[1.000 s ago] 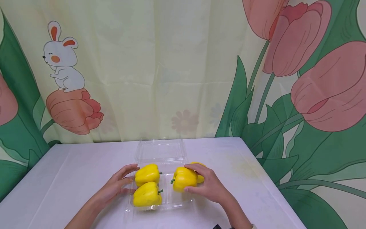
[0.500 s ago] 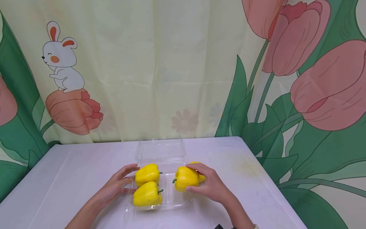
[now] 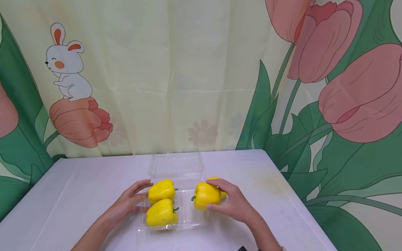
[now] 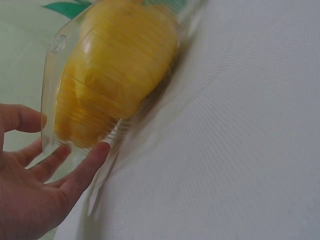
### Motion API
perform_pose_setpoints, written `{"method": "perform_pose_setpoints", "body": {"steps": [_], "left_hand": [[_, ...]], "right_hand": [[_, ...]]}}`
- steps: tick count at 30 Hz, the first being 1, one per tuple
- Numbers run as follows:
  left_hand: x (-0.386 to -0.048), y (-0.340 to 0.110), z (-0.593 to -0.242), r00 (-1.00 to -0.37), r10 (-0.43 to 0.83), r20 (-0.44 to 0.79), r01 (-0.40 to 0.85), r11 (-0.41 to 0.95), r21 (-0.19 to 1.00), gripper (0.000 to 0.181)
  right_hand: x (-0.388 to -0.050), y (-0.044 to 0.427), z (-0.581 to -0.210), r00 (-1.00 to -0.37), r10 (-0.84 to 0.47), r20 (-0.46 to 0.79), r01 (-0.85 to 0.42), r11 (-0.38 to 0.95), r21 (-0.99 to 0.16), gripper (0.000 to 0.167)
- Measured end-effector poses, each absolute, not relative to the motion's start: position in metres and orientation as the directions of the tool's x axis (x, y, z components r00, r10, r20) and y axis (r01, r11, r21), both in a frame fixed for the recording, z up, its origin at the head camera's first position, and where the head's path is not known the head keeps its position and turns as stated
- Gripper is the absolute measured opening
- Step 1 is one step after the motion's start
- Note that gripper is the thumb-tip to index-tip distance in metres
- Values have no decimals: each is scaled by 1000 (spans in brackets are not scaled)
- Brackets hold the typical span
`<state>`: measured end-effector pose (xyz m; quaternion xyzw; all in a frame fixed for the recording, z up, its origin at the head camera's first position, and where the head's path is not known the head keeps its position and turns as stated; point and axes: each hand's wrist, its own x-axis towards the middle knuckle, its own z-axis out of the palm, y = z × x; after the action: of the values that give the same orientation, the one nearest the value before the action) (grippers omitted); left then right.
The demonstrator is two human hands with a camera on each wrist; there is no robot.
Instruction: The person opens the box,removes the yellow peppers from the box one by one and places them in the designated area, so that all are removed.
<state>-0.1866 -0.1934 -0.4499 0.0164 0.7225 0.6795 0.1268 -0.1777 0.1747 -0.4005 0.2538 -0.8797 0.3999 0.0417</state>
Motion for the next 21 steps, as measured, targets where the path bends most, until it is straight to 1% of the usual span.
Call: {"method": "perform_pose_setpoints", "body": {"steps": [21], "left_hand": [[-187, -194, -450, -967, 203, -152, -138, 78, 987, 56]], "right_hand": [[-175, 183, -401, -850, -418, 321, -517, 542, -663, 63]]}}
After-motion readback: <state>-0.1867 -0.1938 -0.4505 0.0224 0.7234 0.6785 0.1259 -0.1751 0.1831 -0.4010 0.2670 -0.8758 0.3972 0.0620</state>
